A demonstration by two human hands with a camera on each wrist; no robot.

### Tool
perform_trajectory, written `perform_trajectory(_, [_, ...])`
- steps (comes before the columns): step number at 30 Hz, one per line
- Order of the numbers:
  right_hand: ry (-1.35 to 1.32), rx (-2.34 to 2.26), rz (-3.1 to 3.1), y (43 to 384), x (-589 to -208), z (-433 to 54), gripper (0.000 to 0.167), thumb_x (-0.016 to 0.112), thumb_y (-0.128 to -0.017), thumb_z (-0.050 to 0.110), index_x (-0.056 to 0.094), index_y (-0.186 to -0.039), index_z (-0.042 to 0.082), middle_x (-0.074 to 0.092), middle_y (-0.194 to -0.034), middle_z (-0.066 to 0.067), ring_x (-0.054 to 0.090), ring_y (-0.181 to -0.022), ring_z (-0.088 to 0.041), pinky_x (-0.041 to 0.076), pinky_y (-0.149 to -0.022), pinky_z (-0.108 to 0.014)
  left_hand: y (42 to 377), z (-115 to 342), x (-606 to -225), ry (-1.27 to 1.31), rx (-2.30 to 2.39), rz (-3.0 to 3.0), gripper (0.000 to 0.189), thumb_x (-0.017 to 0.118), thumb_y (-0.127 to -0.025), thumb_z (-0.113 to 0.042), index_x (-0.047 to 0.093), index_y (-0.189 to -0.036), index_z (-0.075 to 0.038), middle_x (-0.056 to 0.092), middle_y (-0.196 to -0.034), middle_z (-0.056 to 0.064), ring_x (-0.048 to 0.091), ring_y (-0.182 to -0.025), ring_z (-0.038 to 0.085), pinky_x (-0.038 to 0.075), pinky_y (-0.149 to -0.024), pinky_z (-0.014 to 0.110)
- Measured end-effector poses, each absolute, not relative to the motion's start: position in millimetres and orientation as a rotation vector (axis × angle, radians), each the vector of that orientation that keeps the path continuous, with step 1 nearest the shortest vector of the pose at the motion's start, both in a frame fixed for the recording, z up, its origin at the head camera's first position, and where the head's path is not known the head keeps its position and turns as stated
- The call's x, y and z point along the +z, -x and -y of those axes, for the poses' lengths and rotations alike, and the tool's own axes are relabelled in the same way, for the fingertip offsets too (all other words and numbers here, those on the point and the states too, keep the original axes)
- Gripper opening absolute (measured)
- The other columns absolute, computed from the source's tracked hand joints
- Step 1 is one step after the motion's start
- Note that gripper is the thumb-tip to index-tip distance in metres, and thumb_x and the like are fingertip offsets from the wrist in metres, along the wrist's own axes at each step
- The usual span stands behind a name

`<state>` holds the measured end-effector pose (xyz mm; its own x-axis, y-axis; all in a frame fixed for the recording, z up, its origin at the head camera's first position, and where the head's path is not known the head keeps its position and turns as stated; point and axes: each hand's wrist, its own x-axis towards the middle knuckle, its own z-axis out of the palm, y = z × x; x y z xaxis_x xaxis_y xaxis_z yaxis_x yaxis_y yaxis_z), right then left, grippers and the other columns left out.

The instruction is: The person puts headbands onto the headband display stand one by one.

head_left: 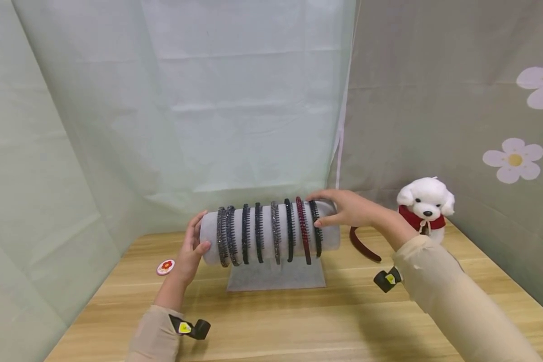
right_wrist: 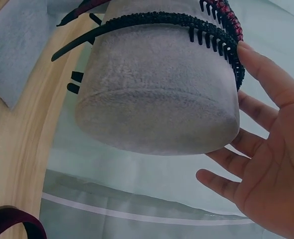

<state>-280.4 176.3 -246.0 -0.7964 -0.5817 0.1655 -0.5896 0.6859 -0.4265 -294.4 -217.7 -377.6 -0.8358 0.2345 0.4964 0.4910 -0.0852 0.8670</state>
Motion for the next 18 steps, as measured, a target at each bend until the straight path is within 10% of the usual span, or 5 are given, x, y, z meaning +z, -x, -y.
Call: perform_trajectory(18, [-0.915,0.760,2.806,272.5,-263.2,-184.3,0.070,0.072,-0.083,0.041,0.045,-0.143,0.018,0.045,-0.147,-0.008,0.041,-0.136,-0.033,0.033,-0.109,-0.055,294.1,219.0,-387.5,0.838,-2.024,1.968,0.065,0.059,-0.095,-0.034,0.023,-0.149,-0.026,0.038,-0.139,-0.009,0.046,-0.111,0.004,0.044,-0.087,0.020])
